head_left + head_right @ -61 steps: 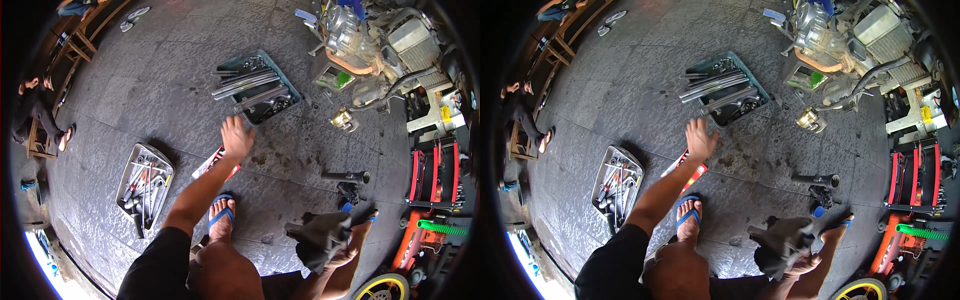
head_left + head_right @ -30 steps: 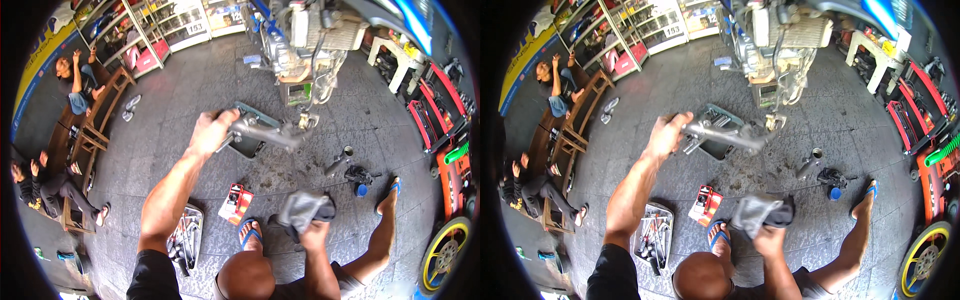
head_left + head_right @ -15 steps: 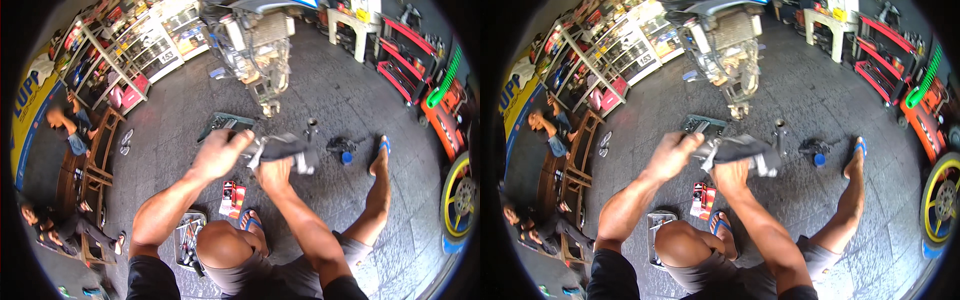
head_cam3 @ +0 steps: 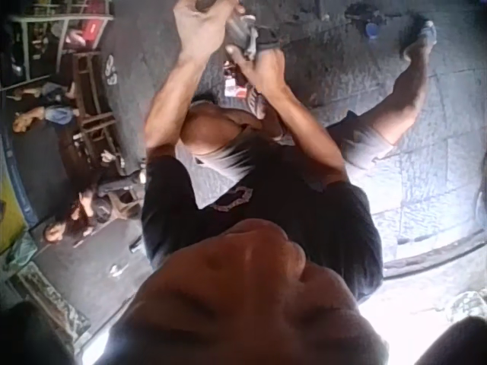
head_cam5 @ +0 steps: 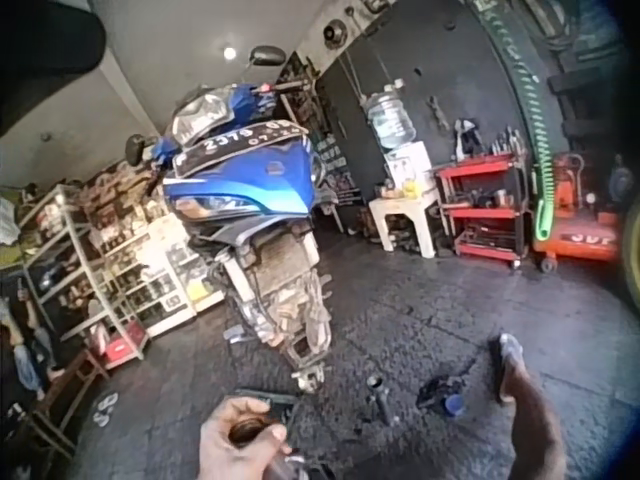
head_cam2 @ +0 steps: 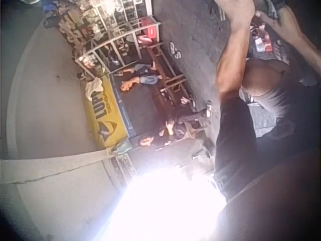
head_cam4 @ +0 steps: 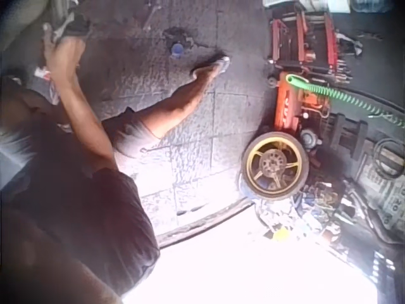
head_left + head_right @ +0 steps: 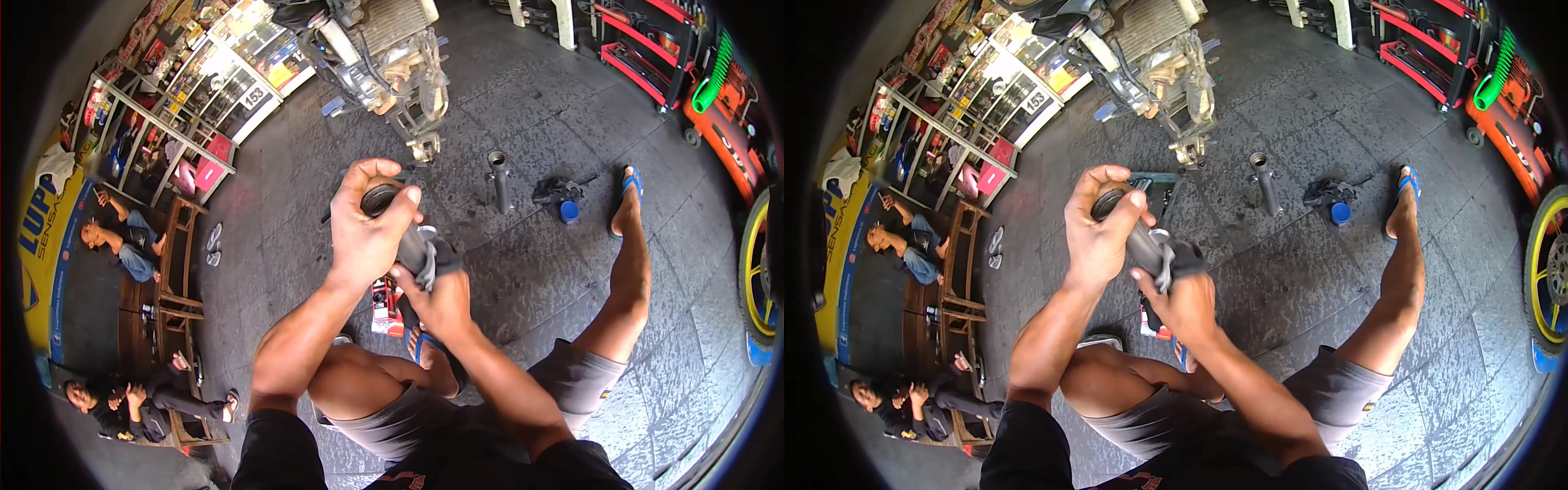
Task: The person wipes motorcycle fork components with a cloth, unpacks oil seals, removes their springs using a screwdriver, and trims the springs with pliers.
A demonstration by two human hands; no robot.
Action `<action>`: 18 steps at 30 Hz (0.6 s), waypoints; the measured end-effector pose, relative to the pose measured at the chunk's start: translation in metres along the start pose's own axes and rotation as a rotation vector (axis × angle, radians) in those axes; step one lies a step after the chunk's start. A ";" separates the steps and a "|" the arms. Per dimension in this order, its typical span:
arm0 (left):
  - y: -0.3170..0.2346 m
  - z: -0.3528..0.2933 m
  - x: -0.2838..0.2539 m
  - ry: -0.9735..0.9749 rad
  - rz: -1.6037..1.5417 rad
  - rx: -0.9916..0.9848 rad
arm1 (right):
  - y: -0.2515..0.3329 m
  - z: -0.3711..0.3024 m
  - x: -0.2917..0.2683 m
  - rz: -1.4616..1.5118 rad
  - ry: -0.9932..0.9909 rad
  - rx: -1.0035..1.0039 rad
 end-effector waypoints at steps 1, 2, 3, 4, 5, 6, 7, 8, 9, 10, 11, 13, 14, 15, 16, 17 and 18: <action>0.000 0.002 -0.002 -0.007 0.009 -0.003 | -0.003 -0.014 0.001 -0.052 -0.037 0.010; 0.002 0.003 -0.006 -0.064 0.034 -0.047 | -0.001 -0.026 0.002 -0.033 0.010 -0.050; 0.006 0.004 -0.012 -0.120 0.057 -0.093 | 0.003 -0.033 -0.003 -0.018 0.056 -0.107; 0.008 0.003 -0.021 -0.137 0.090 -0.097 | 0.010 -0.026 -0.011 0.010 0.469 0.188; 0.006 0.001 -0.027 -0.151 0.101 -0.107 | 0.014 -0.028 -0.026 0.033 0.879 0.486; 0.004 0.004 -0.018 -0.140 0.074 -0.104 | -0.006 -0.024 -0.040 0.588 0.858 0.371; 0.004 0.003 -0.020 -0.143 0.084 -0.108 | 0.013 -0.010 -0.050 0.557 0.717 0.136; 0.004 0.004 -0.021 -0.148 0.078 -0.124 | 0.020 0.004 -0.056 0.283 0.709 0.069; 0.005 0.005 -0.018 -0.153 0.078 -0.141 | 0.021 0.016 -0.062 0.004 0.689 0.005; 0.001 0.010 -0.012 -0.138 0.036 -0.113 | 0.018 0.027 -0.057 -0.055 0.631 -0.036; -0.002 0.012 -0.008 -0.124 -0.005 -0.084 | 0.015 0.035 -0.049 -0.115 0.574 -0.079; 0.000 0.013 -0.004 -0.129 -0.034 -0.079 | 0.024 0.043 -0.035 -0.143 0.520 -0.222; 0.001 0.013 -0.004 -0.166 -0.041 -0.092 | 0.022 0.046 -0.028 -0.127 0.456 -0.121; -0.001 0.012 -0.008 -0.210 -0.034 -0.107 | 0.020 0.047 -0.020 -0.100 0.403 -0.023; -0.002 0.015 -0.012 -0.225 -0.039 -0.129 | 0.020 0.044 -0.018 -0.186 0.299 -0.010; -0.002 0.015 -0.013 -0.229 -0.038 -0.128 | 0.017 0.037 -0.018 -0.187 0.303 -0.012; -0.002 0.015 -0.014 -0.251 -0.045 -0.117 | 0.009 0.028 -0.018 -0.316 0.259 0.052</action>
Point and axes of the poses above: each hand's wrist, its own z-axis towards the middle knuckle, its own x-axis out of the palm, y = z × x, the point moved 4 cm from there along z, towards the middle knuckle, and after that the axes turned 13 degrees about x, right-handed, at the moved point
